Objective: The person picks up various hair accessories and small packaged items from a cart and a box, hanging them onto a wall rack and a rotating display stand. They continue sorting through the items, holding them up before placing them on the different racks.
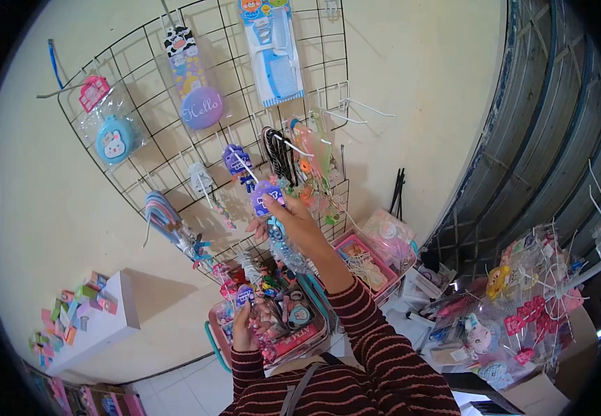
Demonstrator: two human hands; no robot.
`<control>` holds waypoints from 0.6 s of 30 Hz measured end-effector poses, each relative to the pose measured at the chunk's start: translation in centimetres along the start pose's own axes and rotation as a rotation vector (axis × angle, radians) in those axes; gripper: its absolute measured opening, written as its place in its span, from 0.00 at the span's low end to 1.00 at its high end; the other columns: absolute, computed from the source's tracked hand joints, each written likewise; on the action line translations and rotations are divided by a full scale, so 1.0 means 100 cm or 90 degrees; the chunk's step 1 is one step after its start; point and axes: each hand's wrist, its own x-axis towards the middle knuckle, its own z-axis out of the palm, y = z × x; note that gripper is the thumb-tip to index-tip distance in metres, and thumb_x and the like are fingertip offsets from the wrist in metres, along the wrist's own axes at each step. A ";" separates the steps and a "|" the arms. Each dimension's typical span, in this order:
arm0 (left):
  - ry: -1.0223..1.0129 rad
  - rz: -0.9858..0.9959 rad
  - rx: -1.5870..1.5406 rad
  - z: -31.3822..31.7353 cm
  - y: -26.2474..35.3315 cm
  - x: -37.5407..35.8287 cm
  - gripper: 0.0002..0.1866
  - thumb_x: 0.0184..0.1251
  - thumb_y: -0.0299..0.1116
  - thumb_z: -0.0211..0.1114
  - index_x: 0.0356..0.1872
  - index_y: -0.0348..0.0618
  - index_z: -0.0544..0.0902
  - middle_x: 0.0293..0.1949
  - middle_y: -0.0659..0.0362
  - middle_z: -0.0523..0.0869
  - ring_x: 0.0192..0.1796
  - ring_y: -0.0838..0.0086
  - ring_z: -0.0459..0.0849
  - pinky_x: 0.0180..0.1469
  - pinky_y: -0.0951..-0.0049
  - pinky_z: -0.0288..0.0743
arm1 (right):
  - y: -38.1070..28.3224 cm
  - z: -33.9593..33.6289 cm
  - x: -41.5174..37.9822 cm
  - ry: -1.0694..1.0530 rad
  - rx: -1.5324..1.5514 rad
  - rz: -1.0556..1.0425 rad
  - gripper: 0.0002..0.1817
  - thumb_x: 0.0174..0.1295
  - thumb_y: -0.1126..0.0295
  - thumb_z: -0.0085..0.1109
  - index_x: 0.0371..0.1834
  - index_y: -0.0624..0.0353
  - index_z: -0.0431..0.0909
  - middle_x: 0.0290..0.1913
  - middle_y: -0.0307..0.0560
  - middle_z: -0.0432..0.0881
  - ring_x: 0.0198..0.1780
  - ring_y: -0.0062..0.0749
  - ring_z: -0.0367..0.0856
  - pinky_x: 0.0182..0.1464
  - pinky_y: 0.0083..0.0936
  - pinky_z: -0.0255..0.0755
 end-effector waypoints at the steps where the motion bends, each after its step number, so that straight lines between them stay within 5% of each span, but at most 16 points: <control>1: -0.022 0.002 -0.005 -0.002 0.001 0.003 0.16 0.63 0.39 0.44 0.35 0.35 0.72 0.23 0.57 0.76 0.13 0.83 0.64 0.12 0.88 0.52 | 0.001 -0.001 0.001 0.005 0.004 0.002 0.14 0.60 0.62 0.41 0.35 0.64 0.66 0.25 0.52 0.77 0.22 0.25 0.74 0.26 0.17 0.69; 9: -0.012 -0.058 -0.010 -0.014 0.001 0.019 0.17 0.63 0.40 0.44 0.35 0.34 0.72 0.23 0.55 0.75 0.14 0.81 0.66 0.11 0.87 0.52 | 0.012 -0.012 0.012 0.043 -0.059 -0.042 0.11 0.60 0.65 0.42 0.34 0.63 0.68 0.22 0.49 0.76 0.21 0.24 0.74 0.23 0.16 0.69; 18: -0.076 -0.074 -0.020 -0.024 -0.001 0.013 0.17 0.64 0.39 0.42 0.39 0.32 0.70 0.27 0.55 0.77 0.23 0.80 0.73 0.14 0.88 0.57 | 0.043 -0.015 0.078 0.057 -0.052 0.021 0.17 0.58 0.58 0.45 0.32 0.64 0.69 0.21 0.48 0.75 0.23 0.28 0.77 0.24 0.19 0.71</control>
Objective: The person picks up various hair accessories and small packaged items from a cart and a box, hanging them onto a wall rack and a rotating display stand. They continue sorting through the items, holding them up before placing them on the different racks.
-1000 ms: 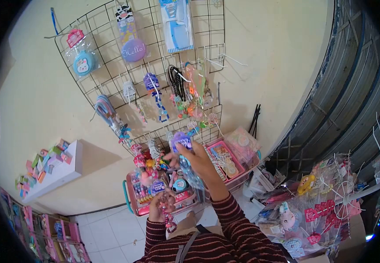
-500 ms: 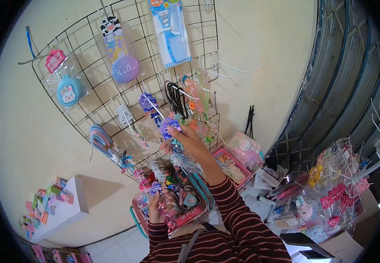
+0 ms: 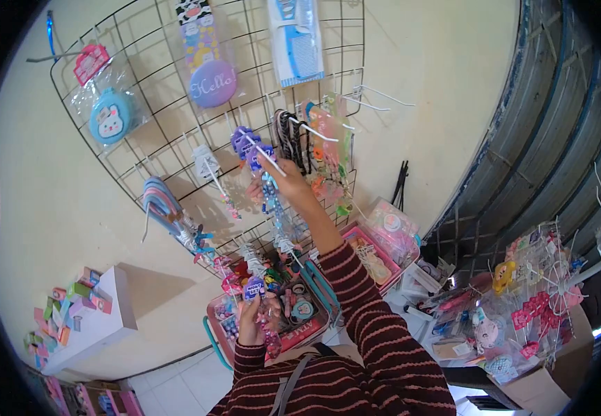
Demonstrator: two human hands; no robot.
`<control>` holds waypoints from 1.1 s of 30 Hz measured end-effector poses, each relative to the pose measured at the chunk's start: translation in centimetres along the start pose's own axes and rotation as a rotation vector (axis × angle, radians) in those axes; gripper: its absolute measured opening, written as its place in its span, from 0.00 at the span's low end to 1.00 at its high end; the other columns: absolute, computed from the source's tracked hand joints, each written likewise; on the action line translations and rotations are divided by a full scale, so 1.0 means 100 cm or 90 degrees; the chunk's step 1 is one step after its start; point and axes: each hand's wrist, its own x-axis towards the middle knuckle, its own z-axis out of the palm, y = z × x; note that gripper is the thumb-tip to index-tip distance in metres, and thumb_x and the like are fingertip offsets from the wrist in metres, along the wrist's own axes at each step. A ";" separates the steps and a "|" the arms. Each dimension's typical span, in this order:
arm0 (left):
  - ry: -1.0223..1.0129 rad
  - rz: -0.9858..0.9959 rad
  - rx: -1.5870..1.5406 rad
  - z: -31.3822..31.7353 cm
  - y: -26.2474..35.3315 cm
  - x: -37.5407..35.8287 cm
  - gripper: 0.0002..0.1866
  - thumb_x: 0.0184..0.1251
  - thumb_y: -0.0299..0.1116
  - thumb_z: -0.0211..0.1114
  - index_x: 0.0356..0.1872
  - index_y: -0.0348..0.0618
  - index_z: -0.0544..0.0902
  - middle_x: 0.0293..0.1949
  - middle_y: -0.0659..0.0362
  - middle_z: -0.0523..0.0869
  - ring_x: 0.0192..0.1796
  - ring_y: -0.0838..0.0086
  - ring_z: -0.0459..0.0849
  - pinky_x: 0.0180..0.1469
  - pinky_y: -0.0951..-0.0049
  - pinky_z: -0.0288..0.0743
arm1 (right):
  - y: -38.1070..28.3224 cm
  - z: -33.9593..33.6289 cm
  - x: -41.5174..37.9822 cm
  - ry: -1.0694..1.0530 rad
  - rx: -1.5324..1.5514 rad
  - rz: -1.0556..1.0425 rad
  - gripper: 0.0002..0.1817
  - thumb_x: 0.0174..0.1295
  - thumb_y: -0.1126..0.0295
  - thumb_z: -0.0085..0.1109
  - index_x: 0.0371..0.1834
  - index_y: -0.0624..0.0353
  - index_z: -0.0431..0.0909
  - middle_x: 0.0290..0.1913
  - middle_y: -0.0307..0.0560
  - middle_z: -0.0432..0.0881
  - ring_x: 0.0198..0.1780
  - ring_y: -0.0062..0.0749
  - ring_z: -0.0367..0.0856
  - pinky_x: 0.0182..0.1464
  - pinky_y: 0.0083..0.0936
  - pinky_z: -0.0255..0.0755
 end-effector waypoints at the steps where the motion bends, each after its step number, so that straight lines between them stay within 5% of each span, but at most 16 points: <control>1: -0.006 -0.004 0.005 0.001 0.001 -0.001 0.18 0.64 0.39 0.42 0.39 0.32 0.70 0.27 0.55 0.77 0.24 0.80 0.74 0.15 0.88 0.58 | 0.001 0.002 0.008 -0.008 0.002 0.002 0.17 0.58 0.58 0.45 0.32 0.64 0.69 0.21 0.48 0.75 0.23 0.28 0.77 0.24 0.19 0.71; 5: -0.024 0.009 0.036 0.004 0.005 -0.003 0.18 0.64 0.39 0.42 0.40 0.31 0.69 0.28 0.55 0.77 0.25 0.80 0.73 0.15 0.88 0.58 | 0.007 0.008 0.014 -0.007 -0.039 0.026 0.20 0.57 0.55 0.46 0.34 0.65 0.70 0.20 0.47 0.75 0.25 0.27 0.77 0.27 0.19 0.71; 7: -0.033 0.013 0.029 0.006 0.007 -0.002 0.18 0.64 0.39 0.42 0.40 0.32 0.69 0.29 0.55 0.76 0.24 0.80 0.73 0.15 0.89 0.57 | 0.020 0.002 0.002 0.263 -0.511 -0.272 0.17 0.54 0.61 0.51 0.35 0.67 0.67 0.25 0.49 0.77 0.28 0.35 0.78 0.29 0.24 0.71; 8: -0.050 0.019 0.044 0.009 0.011 -0.002 0.18 0.64 0.39 0.42 0.40 0.32 0.69 0.29 0.55 0.76 0.24 0.80 0.73 0.14 0.89 0.57 | 0.022 0.004 -0.016 0.273 -0.399 -0.378 0.19 0.53 0.63 0.53 0.41 0.66 0.63 0.30 0.50 0.76 0.33 0.34 0.77 0.34 0.27 0.68; 10: -0.059 0.019 0.056 0.014 0.016 0.001 0.16 0.62 0.37 0.45 0.39 0.32 0.69 0.27 0.55 0.75 0.20 0.81 0.70 0.14 0.88 0.55 | 0.024 0.010 -0.062 0.306 -0.356 -0.363 0.19 0.53 0.65 0.53 0.43 0.65 0.62 0.34 0.50 0.75 0.36 0.32 0.75 0.38 0.26 0.67; 14: -0.166 -0.028 -0.013 0.016 0.017 0.008 0.12 0.53 0.31 0.48 0.36 0.33 0.68 0.24 0.56 0.73 0.14 0.82 0.61 0.13 0.86 0.53 | 0.048 0.010 -0.133 -0.069 -0.343 -0.057 0.18 0.54 0.69 0.51 0.47 0.65 0.66 0.41 0.44 0.72 0.45 0.24 0.68 0.48 0.21 0.62; 21: -0.114 -0.076 -0.039 0.027 -0.007 0.013 0.09 0.54 0.28 0.47 0.37 0.38 0.65 0.25 0.57 0.71 0.20 0.79 0.65 0.18 0.84 0.58 | 0.050 0.013 -0.168 -0.038 -0.254 0.001 0.17 0.54 0.70 0.51 0.45 0.66 0.67 0.40 0.46 0.73 0.40 0.26 0.72 0.41 0.21 0.67; 22: -0.118 -0.018 0.049 0.026 -0.011 0.015 0.15 0.55 0.29 0.48 0.44 0.38 0.65 0.32 0.56 0.72 0.28 0.76 0.70 0.28 0.80 0.65 | 0.039 0.016 -0.169 0.025 -0.174 0.071 0.15 0.55 0.70 0.50 0.44 0.66 0.68 0.38 0.46 0.74 0.36 0.23 0.73 0.37 0.17 0.67; 23: -0.121 -0.020 0.052 0.025 -0.016 0.017 0.15 0.55 0.29 0.48 0.44 0.38 0.65 0.32 0.56 0.72 0.28 0.76 0.70 0.28 0.80 0.65 | 0.029 0.018 -0.168 0.087 -0.093 0.140 0.13 0.56 0.70 0.49 0.42 0.65 0.68 0.35 0.46 0.75 0.33 0.20 0.74 0.33 0.14 0.68; 24: -0.115 -0.003 0.098 0.022 -0.021 0.018 0.18 0.55 0.30 0.49 0.48 0.38 0.63 0.37 0.56 0.71 0.33 0.74 0.71 0.34 0.77 0.65 | 0.023 0.020 -0.161 0.090 -0.091 0.138 0.13 0.56 0.70 0.49 0.42 0.65 0.68 0.35 0.46 0.75 0.33 0.20 0.74 0.33 0.14 0.68; 26: -0.182 -0.036 0.147 0.012 -0.024 0.019 0.27 0.57 0.33 0.50 0.58 0.38 0.55 0.51 0.56 0.65 0.49 0.70 0.69 0.48 0.72 0.61 | 0.008 0.022 -0.141 0.122 0.051 -0.094 0.12 0.57 0.71 0.46 0.42 0.65 0.66 0.30 0.45 0.75 0.30 0.22 0.75 0.30 0.15 0.70; 33: -0.228 0.038 0.175 0.010 -0.016 0.015 0.26 0.61 0.43 0.45 0.55 0.35 0.56 0.49 0.47 0.69 0.47 0.67 0.71 0.47 0.75 0.64 | -0.028 0.017 -0.095 0.108 -0.112 -0.235 0.11 0.59 0.69 0.44 0.40 0.65 0.66 0.25 0.43 0.75 0.24 0.20 0.74 0.25 0.16 0.69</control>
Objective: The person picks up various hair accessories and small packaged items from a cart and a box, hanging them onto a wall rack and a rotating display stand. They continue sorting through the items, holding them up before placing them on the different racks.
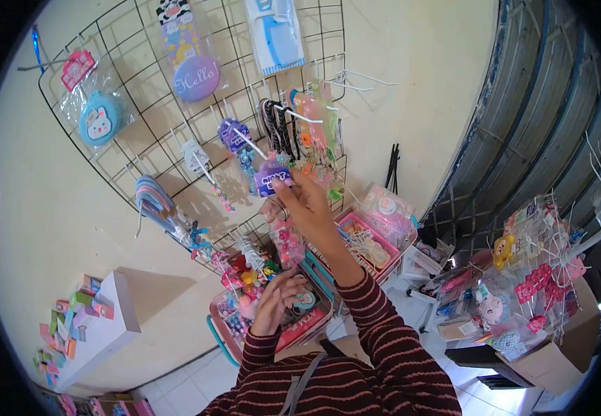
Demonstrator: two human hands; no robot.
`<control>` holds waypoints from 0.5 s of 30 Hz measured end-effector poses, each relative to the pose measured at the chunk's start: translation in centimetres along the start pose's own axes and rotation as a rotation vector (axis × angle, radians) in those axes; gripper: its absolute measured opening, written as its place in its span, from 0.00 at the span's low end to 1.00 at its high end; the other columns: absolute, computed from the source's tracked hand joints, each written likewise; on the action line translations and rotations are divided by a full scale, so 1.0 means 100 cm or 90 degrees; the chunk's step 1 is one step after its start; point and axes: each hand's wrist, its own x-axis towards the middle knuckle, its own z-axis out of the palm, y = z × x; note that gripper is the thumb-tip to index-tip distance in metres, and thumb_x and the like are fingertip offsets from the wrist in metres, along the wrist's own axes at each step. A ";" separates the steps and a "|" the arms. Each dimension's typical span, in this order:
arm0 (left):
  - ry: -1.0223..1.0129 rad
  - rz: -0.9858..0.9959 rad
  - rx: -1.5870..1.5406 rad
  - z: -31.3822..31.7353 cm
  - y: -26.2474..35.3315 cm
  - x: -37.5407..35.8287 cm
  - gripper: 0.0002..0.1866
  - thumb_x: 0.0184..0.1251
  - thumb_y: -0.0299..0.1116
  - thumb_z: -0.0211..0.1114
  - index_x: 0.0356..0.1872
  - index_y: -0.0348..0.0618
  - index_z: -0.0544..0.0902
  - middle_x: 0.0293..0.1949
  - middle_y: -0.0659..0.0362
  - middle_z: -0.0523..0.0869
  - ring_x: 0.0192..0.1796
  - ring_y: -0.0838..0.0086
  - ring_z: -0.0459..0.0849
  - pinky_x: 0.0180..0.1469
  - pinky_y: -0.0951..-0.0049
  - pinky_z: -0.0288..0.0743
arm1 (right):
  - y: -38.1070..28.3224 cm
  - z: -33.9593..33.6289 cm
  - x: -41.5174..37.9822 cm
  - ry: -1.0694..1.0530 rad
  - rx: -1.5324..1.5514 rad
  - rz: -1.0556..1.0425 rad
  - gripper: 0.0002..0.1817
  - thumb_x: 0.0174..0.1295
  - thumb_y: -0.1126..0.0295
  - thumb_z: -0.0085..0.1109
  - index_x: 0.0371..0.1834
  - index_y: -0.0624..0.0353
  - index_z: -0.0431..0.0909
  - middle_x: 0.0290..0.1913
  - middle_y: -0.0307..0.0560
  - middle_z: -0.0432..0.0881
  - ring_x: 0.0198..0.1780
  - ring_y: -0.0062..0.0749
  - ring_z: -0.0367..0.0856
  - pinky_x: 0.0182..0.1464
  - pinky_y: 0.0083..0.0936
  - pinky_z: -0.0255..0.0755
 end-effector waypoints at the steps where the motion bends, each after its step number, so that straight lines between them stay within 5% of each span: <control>1: 0.023 -0.005 -0.008 -0.001 0.002 -0.004 0.26 0.60 0.43 0.46 0.54 0.35 0.57 0.48 0.48 0.69 0.46 0.68 0.72 0.46 0.75 0.65 | 0.004 -0.001 0.004 -0.013 0.030 0.020 0.11 0.59 0.69 0.44 0.40 0.65 0.66 0.24 0.42 0.74 0.23 0.20 0.74 0.24 0.16 0.68; 8: 0.099 -0.008 -0.039 -0.016 -0.007 -0.015 0.20 0.61 0.41 0.46 0.48 0.35 0.63 0.42 0.49 0.73 0.41 0.68 0.75 0.42 0.74 0.68 | 0.025 0.002 0.026 0.036 0.021 0.103 0.10 0.57 0.67 0.47 0.35 0.65 0.69 0.20 0.38 0.73 0.19 0.17 0.71 0.19 0.12 0.64; 15: 0.112 -0.065 -0.082 -0.027 -0.030 -0.018 0.19 0.60 0.40 0.48 0.46 0.35 0.65 0.40 0.48 0.74 0.38 0.67 0.76 0.41 0.73 0.69 | 0.097 0.008 0.092 0.047 -0.162 0.003 0.12 0.52 0.63 0.55 0.36 0.58 0.72 0.21 0.38 0.74 0.20 0.23 0.72 0.23 0.19 0.67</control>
